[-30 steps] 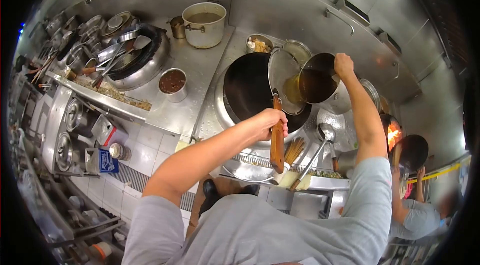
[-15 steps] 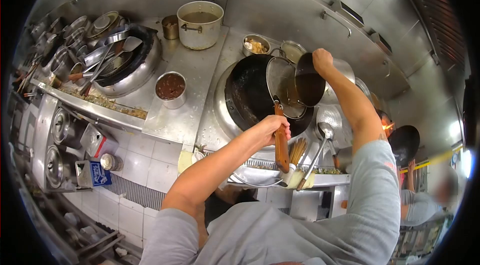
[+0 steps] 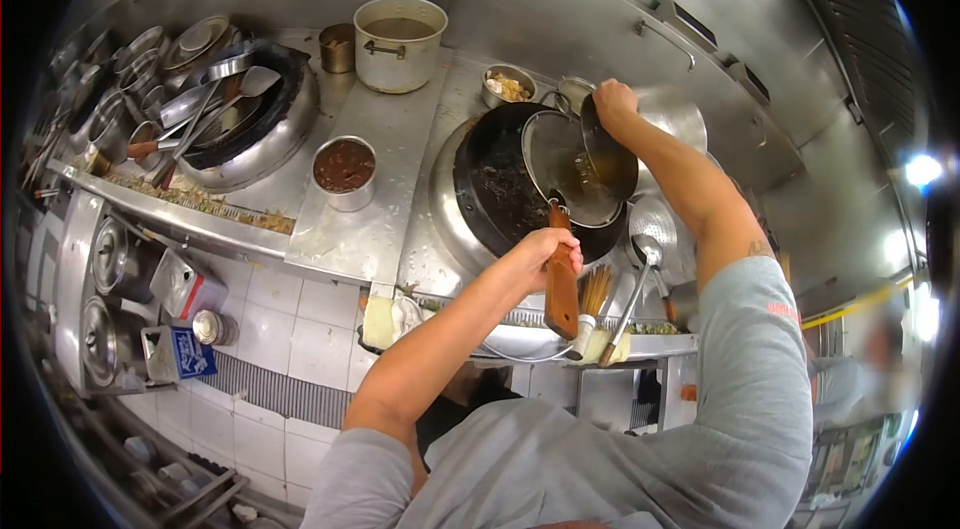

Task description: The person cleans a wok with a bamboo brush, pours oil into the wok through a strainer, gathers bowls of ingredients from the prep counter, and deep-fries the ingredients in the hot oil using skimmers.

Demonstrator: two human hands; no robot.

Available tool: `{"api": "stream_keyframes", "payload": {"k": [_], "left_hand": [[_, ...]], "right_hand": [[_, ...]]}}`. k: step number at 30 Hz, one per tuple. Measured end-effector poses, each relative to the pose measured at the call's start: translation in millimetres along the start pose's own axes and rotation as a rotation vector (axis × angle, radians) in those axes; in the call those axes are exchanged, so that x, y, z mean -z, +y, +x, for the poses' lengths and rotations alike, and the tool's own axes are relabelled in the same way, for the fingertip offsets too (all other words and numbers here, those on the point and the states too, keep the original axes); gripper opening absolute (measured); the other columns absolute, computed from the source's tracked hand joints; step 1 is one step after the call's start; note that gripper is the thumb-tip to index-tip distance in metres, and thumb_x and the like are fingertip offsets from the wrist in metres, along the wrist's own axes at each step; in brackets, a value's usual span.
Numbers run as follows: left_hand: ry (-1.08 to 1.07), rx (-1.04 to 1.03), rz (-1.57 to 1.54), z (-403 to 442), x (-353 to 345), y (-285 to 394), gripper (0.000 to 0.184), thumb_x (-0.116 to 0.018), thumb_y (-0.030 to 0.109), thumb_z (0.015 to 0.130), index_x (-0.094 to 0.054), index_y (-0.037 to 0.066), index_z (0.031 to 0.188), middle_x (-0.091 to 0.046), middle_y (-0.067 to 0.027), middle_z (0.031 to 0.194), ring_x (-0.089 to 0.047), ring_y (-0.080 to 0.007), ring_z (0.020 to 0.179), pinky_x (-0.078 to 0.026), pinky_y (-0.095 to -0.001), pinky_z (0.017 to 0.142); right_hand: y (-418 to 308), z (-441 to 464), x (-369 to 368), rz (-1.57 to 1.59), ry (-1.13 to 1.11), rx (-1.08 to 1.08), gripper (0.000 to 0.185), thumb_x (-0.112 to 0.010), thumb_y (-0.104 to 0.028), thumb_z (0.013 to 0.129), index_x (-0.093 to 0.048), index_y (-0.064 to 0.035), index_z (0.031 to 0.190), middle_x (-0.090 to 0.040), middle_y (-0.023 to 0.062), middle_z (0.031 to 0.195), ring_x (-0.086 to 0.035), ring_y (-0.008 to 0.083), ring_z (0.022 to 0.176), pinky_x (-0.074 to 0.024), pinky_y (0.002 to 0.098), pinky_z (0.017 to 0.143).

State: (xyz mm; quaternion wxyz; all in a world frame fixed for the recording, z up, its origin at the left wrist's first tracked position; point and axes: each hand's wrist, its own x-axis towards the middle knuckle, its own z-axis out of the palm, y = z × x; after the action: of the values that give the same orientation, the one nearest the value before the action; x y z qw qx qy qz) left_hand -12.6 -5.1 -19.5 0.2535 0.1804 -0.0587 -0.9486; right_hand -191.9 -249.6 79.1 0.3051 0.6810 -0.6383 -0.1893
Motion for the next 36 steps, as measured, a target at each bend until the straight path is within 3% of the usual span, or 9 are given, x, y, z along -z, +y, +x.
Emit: {"api": "stream_keyframes", "payload": {"k": [6,10,13,16,18,26,29,33,36], "left_hand": [[-0.05,-0.017,0.009,3.4,-5.0,-9.6,0.009,-0.054,0.005,0.083,-0.047,0.0,0.08,-0.051,-0.0075,0.069,-0.05,-0.0141,0.058,-0.048,-0.0266,0.054],[-0.003,-0.029,0.06,5.5,-15.8,-21.7,0.01,-0.054,0.007,0.085,-0.048,-0.001,0.08,-0.05,-0.0072,0.07,-0.049,-0.0138,0.059,-0.046,-0.0255,0.055],[-0.006,-0.06,0.119,18.5,-9.8,-30.6,0.012,-0.055,0.007,0.085,-0.048,-0.001,0.08,-0.049,-0.007,0.071,-0.048,-0.0142,0.058,-0.046,-0.0261,0.055],[0.038,-0.051,0.166,17.2,-10.5,-35.9,0.012,-0.056,0.008,0.085,-0.048,-0.002,0.082,-0.049,-0.0065,0.071,-0.047,-0.0136,0.058,-0.045,-0.0258,0.056],[0.086,-0.086,0.242,6.3,-18.0,-38.0,0.013,-0.056,0.01,0.086,-0.049,-0.001,0.084,-0.049,-0.0052,0.07,-0.047,-0.0123,0.057,-0.044,-0.0247,0.056],[0.047,-0.088,0.431,5.7,-23.6,-51.9,0.017,-0.056,0.018,0.088,-0.051,0.002,0.088,-0.044,-0.0012,0.061,-0.047,-0.0115,0.055,-0.04,-0.0224,0.051],[0.074,-0.097,0.387,10.3,-30.1,-57.5,0.018,-0.055,0.016,0.088,-0.049,0.001,0.094,-0.046,-0.003,0.067,-0.045,-0.0103,0.054,-0.04,-0.0225,0.049],[0.142,-0.124,0.282,14.4,-10.1,-59.5,0.032,-0.055,0.012,0.087,-0.043,0.001,0.115,-0.049,-0.0059,0.081,-0.045,-0.0095,0.055,-0.043,-0.0229,0.046],[0.13,-0.143,0.288,25.5,-12.5,-62.1,0.046,-0.054,0.01,0.089,-0.036,0.002,0.131,-0.049,-0.0073,0.087,-0.045,-0.0096,0.055,-0.044,-0.0236,0.044]], "right_hand": [[11.9,-14.5,14.0,-0.117,0.03,0.022,0.016,-0.058,-0.011,0.085,-0.071,-0.0064,0.094,-0.067,0.0123,0.101,-0.068,0.0256,0.092,-0.0573,0.0327,0.072],[45.1,-24.6,2.1,0.078,0.119,-0.048,0.016,-0.058,-0.01,0.084,-0.071,-0.0063,0.092,-0.068,0.0124,0.097,-0.069,0.0269,0.089,-0.0576,0.0346,0.071],[99.9,-35.1,-21.3,0.055,0.252,-0.015,0.016,-0.055,-0.009,0.085,-0.07,-0.0047,0.085,-0.068,0.0151,0.093,-0.069,0.0296,0.086,-0.0576,0.0374,0.071],[163.5,-55.8,-37.3,0.219,0.145,-0.081,0.017,-0.056,-0.013,0.086,-0.07,-0.0077,0.091,-0.068,0.0146,0.097,-0.068,0.0334,0.09,-0.0566,0.04,0.074],[204.5,-71.1,-73.6,0.351,0.292,-0.112,0.017,-0.054,-0.015,0.086,-0.066,-0.0064,0.094,-0.066,0.0186,0.096,-0.066,0.0381,0.09,-0.0547,0.046,0.075],[322.5,-146.5,-201.1,0.479,0.365,-0.356,0.016,-0.051,-0.011,0.084,-0.061,-0.0053,0.094,-0.064,0.0191,0.096,-0.064,0.0409,0.088,-0.0518,0.0513,0.076],[358.1,-172.6,-240.9,0.538,0.411,-0.45,0.017,-0.051,-0.011,0.083,-0.06,-0.005,0.096,-0.063,0.0191,0.101,-0.063,0.0424,0.09,-0.0508,0.0522,0.078],[389.1,-202.8,-304.4,0.576,0.376,-0.634,0.019,-0.052,-0.013,0.083,-0.059,-0.0052,0.1,-0.062,0.0183,0.106,-0.061,0.0441,0.096,-0.049,0.053,0.083],[414.3,-218.5,-413.8,0.493,0.296,-0.845,0.02,-0.05,-0.017,0.087,-0.06,-0.0085,0.102,-0.063,0.0171,0.106,-0.062,0.0402,0.097,-0.0497,0.0516,0.081]]}}
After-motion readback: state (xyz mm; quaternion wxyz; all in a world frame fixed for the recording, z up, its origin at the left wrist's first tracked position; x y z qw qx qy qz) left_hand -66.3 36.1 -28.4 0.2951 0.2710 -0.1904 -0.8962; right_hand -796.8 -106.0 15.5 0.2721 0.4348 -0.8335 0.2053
